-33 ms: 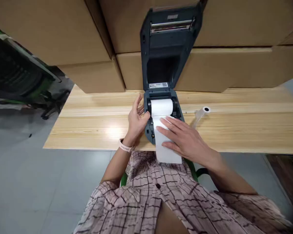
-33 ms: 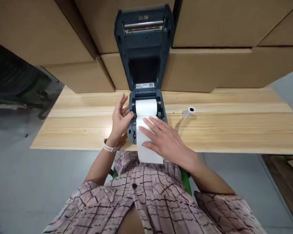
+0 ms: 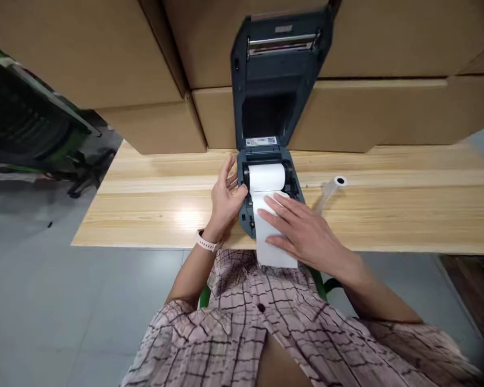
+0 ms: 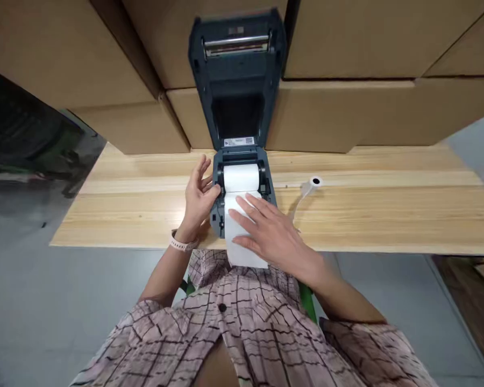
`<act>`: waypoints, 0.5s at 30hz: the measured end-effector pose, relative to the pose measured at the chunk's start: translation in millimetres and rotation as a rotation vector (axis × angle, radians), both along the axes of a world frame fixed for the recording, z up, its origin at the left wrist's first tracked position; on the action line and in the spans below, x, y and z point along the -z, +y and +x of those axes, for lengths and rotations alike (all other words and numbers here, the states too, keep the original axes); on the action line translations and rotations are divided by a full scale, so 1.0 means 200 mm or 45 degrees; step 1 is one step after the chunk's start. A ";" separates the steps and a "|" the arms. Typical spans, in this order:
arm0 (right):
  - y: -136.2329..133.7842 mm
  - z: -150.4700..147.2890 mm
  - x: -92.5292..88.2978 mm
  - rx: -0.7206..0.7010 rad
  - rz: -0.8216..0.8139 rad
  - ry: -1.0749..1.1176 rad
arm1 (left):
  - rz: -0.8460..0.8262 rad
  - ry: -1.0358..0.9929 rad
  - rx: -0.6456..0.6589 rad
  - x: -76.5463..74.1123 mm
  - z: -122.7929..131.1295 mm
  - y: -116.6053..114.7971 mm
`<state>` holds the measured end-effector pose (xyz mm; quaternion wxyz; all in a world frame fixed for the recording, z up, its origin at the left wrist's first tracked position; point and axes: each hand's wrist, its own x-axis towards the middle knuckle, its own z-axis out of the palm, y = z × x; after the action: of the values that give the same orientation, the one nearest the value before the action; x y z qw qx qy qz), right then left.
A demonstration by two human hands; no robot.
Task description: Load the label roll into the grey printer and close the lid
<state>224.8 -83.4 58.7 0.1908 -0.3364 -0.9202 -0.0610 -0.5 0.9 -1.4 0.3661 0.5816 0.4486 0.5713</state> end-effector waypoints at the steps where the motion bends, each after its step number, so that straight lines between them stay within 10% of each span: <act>1: -0.02 -0.01 0.01 0.024 0.017 0.002 | 0.006 0.009 0.002 0.01 0.00 0.00; 9: -0.09 -0.06 0.07 0.107 0.020 0.075 | 0.117 0.220 -0.077 -0.05 -0.02 -0.02; 12: -0.08 -0.02 0.05 0.067 -0.090 0.126 | 0.413 0.559 -0.186 -0.15 -0.01 -0.15; 15: 0.00 0.10 -0.04 -0.151 -0.346 0.267 | 0.592 0.755 0.071 -0.20 0.04 -0.34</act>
<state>245.1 -83.2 67.5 0.2417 -0.3087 -0.9133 0.1104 6.6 -67.8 37.8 0.0941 0.8013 0.3775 0.4545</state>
